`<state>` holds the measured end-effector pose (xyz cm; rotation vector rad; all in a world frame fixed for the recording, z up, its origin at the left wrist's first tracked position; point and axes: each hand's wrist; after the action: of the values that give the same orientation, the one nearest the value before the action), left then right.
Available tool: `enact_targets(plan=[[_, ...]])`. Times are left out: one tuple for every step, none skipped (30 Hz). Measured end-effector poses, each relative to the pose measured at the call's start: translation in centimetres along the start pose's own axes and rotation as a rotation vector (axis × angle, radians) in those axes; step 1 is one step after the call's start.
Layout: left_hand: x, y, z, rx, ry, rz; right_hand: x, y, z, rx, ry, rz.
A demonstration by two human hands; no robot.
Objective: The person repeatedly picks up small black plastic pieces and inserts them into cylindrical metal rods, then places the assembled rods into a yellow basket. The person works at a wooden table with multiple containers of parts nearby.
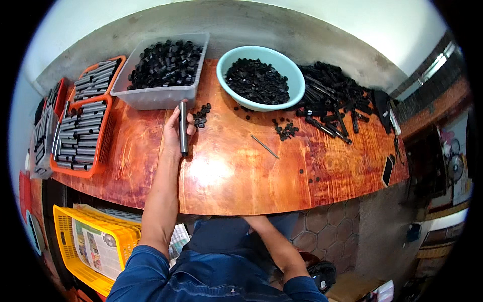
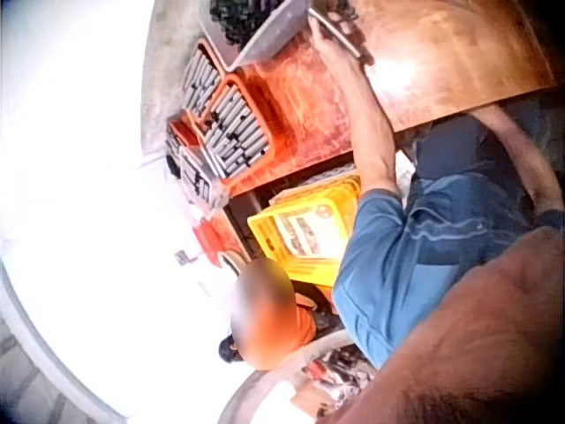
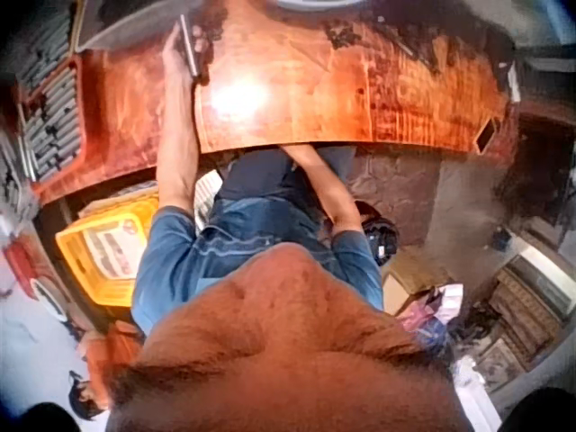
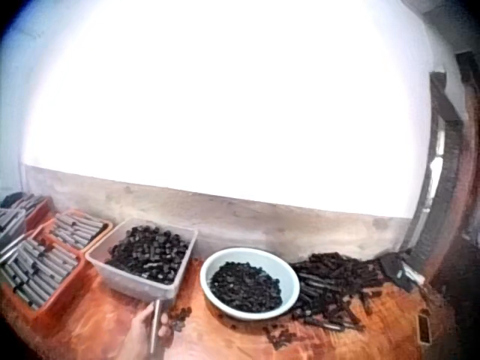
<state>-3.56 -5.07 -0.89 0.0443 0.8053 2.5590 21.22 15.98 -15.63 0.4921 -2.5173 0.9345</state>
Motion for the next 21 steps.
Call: enact_targets(plan=[[0.6,-0.4,0.2,0.001,-0.012,-0.005,0.0,1.5,-1.2,-0.035,0.035,0.060],[1.0,-0.5,-0.2,-0.002,-0.024,-0.016,0.1,2.7,-2.0,-0.061,0.045,0.111],[1.1,-0.5,-0.6,0.014,-0.039,-0.012,0.2,4.2,-3.0,-0.089,0.046,0.160],[0.1,0.2,-1.2,0.036,-0.031,0.020,0.5,5.1,-3.0,-0.089,0.033,0.183],[0.2,0.0,-0.9,0.037,-0.039,0.009,0.5,6.3,-3.8,-0.114,0.031,0.227],[0.3,-0.3,-0.7,0.042,-0.040,0.009,0.3,7.2,-4.6,-0.140,0.028,0.262],[0.2,-0.5,-0.5,0.040,-0.038,0.006,0.2,7.7,-5.1,-0.149,0.025,0.285],[0.3,-0.6,-0.3,0.039,-0.034,0.006,0.1,8.3,-5.6,-0.155,0.026,0.308],[0.4,-0.6,0.0,0.045,-0.035,0.007,0.2,8.7,-5.8,-0.159,0.028,0.321],[0.2,-0.7,0.2,0.050,-0.028,0.010,0.0,8.8,-5.9,-0.158,0.023,0.330],[0.0,-0.7,0.3,0.056,-0.021,0.014,-0.1,8.8,-6.0,-0.153,0.019,0.339],[0.0,-0.7,0.3,0.051,-0.015,0.013,-0.1,9.0,-6.0,-0.151,0.017,0.343],[0.0,-0.7,0.4,0.045,-0.011,0.012,-0.2,9.0,-6.1,-0.149,0.014,0.349],[0.0,-0.7,0.4,0.039,-0.007,0.010,-0.2,9.0,-6.2,-0.147,0.011,0.358],[-0.1,-0.6,0.3,0.028,-0.007,0.010,-0.4,8.9,-6.1,-0.143,0.007,0.363],[0.0,-0.8,0.5,0.028,-0.008,0.005,-0.6,9.1,-6.4,-0.147,0.005,0.368],[0.0,-0.8,0.6,0.029,-0.009,-0.001,-0.9,9.0,-6.6,-0.145,-0.001,0.372],[0.2,-0.8,0.6,0.030,-0.011,-0.009,-0.9,8.9,-6.3,-0.140,-0.001,0.376],[0.7,-0.8,-0.2,0.046,-0.021,0.000,-1.1,8.9,-6.4,-0.140,-0.002,0.383],[1.0,-0.9,-0.4,0.065,0.001,-0.002,-1.2,9.0,-6.4,-0.145,-0.005,0.388],[1.0,-0.9,-0.5,0.068,0.002,0.006,-1.2,9.2,-6.4,-0.146,-0.010,0.391]])
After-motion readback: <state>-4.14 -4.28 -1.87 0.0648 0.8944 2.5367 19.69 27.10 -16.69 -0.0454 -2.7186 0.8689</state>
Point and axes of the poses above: each hand's wrist, its own x-axis towards the middle knuckle, its own z-axis out of the palm, y = z × x, and after that the axes turned 11 degrees about -z, right-handed
